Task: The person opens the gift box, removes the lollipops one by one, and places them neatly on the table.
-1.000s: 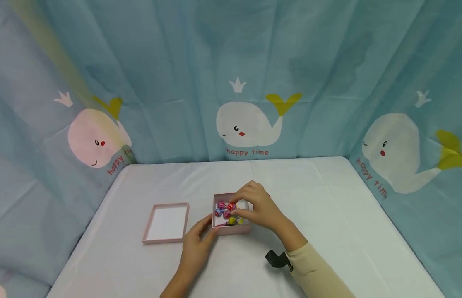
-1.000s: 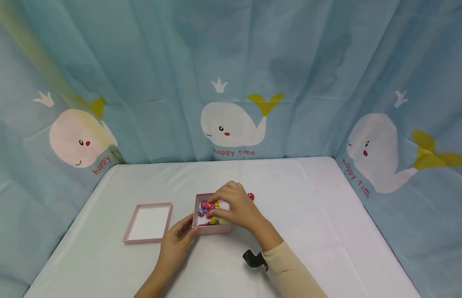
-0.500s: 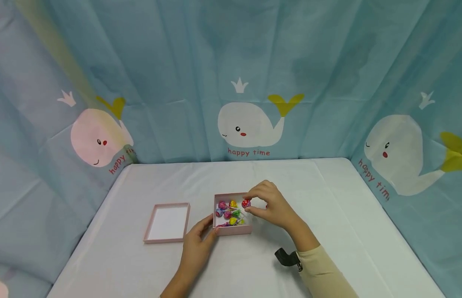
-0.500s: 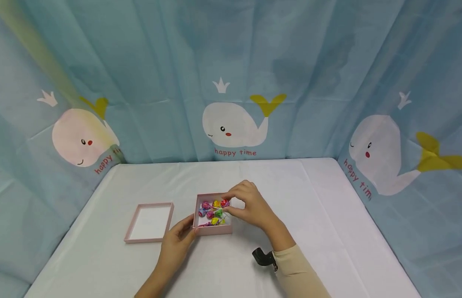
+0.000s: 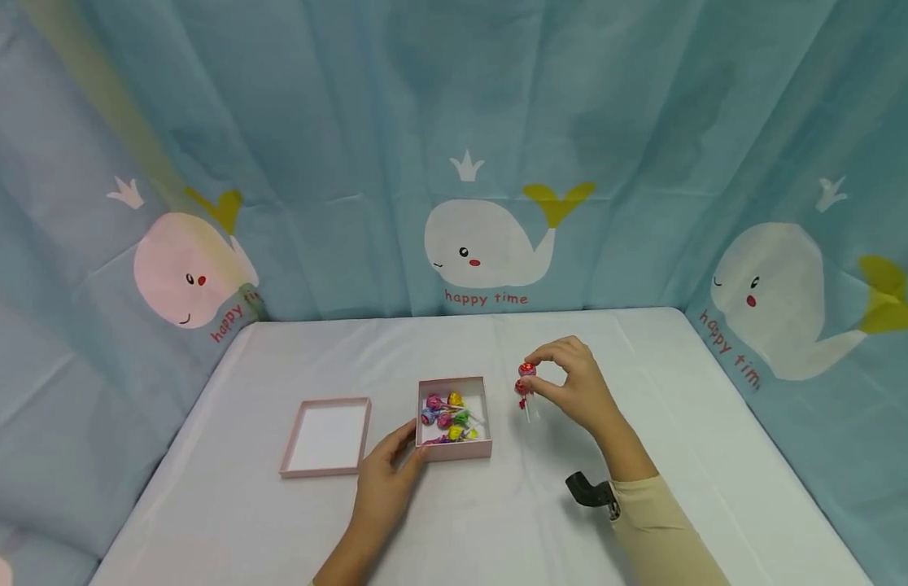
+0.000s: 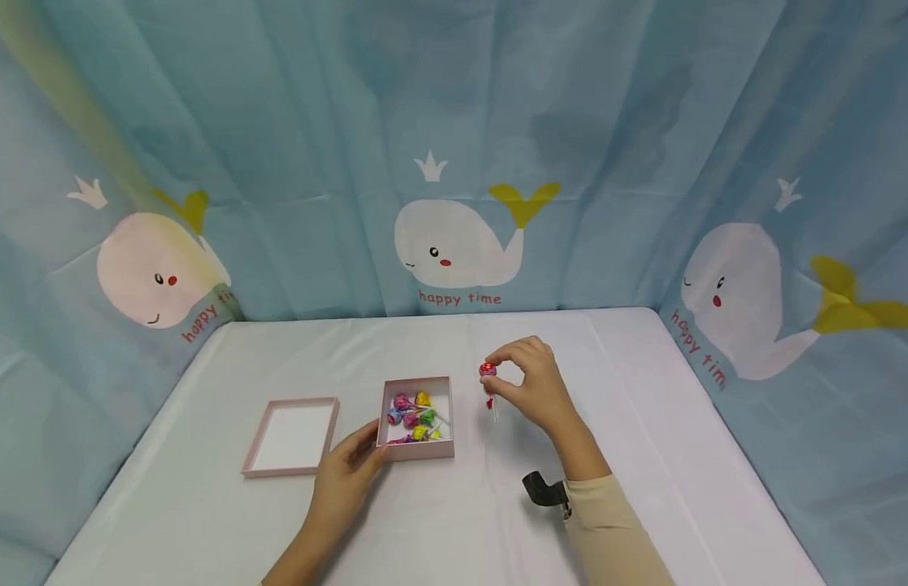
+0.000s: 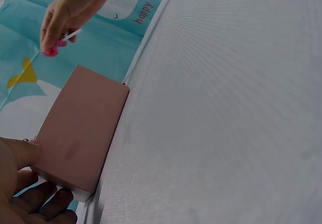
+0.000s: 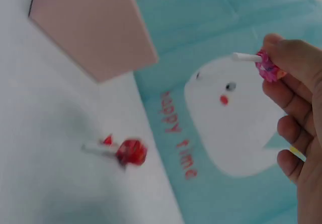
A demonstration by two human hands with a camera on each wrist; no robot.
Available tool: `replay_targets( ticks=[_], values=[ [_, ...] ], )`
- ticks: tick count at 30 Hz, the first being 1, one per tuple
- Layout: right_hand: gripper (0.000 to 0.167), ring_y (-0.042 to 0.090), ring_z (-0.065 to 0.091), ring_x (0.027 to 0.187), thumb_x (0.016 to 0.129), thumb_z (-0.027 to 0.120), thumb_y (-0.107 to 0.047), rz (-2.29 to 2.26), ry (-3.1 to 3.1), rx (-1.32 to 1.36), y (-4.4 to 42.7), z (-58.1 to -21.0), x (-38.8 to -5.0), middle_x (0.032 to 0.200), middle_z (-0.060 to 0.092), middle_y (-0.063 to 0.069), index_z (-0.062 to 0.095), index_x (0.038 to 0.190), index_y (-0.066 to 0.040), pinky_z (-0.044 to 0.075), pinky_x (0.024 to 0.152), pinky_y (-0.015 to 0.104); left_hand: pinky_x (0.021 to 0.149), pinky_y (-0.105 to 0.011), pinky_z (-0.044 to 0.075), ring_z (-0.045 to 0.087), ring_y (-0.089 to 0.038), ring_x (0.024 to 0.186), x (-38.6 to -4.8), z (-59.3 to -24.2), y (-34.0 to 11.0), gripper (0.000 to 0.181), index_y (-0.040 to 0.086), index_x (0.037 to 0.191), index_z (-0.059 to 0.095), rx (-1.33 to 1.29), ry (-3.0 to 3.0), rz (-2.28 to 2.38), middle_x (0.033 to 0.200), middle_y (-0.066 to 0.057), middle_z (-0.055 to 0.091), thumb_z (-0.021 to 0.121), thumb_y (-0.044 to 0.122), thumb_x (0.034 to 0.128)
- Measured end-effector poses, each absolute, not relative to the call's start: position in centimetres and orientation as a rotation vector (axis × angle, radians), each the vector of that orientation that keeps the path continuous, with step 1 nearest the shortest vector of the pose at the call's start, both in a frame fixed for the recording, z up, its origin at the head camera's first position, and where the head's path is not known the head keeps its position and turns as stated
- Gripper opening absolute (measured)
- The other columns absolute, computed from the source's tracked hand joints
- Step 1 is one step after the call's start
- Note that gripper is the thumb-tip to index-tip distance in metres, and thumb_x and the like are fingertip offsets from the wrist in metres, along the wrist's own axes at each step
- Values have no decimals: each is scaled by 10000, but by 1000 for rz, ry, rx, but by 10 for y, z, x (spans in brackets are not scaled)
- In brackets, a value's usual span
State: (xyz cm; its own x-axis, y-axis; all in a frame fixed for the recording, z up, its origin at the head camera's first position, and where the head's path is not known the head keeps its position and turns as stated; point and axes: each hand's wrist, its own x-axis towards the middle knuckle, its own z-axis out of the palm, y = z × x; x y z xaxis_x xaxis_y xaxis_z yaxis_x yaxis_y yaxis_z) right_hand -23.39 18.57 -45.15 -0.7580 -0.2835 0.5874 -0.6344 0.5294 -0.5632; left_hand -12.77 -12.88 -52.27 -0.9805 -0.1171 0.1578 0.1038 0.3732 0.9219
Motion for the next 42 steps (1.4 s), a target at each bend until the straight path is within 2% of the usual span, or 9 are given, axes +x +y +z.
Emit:
replay_targets(
  ticks=[4,11,17,22,28,35,42],
  values=[
    [249,154,546,1061,833,879,-234,1101,-2412,590,196,-466,-241,1051,741,-63,761,1049,-190,483,870,366,1130,-361,469,554,-225,1367,-127,-523,-130,515,102,1396,628,12,-2428,-1668,1386,-64,655,786,210,918],
    [272,303,558,1033,868,846,-213,1211,-2480,382,210,-488,-252,1050,736,31,766,1113,-127,483,868,486,1134,-352,462,554,-220,1367,-128,-525,-130,523,120,1398,629,23,-2437,-1666,1387,-56,656,785,256,918],
    [308,265,559,1021,915,796,-307,1227,-2661,234,216,-506,-257,1073,715,49,760,1168,-134,462,820,382,1122,-336,473,563,-224,1358,-129,-525,-131,518,111,1392,634,5,-2418,-1668,1381,-71,659,793,216,910],
    [336,271,574,1060,933,771,-350,1248,-2726,196,220,-517,-259,1112,714,52,753,1200,-146,488,866,424,1121,-332,472,559,-210,1363,-129,-524,-131,523,132,1399,631,24,-2440,-1652,1383,-33,659,789,251,915],
    [317,290,595,1070,933,776,-318,1268,-2723,174,221,-523,-261,1152,723,93,760,1187,-130,503,925,468,1128,-349,467,554,-220,1369,-128,-525,-130,529,124,1402,627,18,-2433,-1672,1390,-58,654,789,243,913],
    [303,304,609,1077,928,784,-301,1187,-2730,199,222,-530,-264,1167,730,119,766,1166,-115,509,928,489,1132,-355,463,556,-229,1366,-128,-527,-131,516,118,1402,624,-9,-2412,-1681,1384,-64,658,778,230,922],
    [300,275,597,1045,923,788,-310,1130,-2726,205,221,-535,-264,1121,733,96,766,1158,-125,505,887,462,1126,-344,468,563,-227,1360,-128,-526,-130,519,111,1392,633,4,-2414,-1674,1377,-44,663,793,215,910]
  ],
)
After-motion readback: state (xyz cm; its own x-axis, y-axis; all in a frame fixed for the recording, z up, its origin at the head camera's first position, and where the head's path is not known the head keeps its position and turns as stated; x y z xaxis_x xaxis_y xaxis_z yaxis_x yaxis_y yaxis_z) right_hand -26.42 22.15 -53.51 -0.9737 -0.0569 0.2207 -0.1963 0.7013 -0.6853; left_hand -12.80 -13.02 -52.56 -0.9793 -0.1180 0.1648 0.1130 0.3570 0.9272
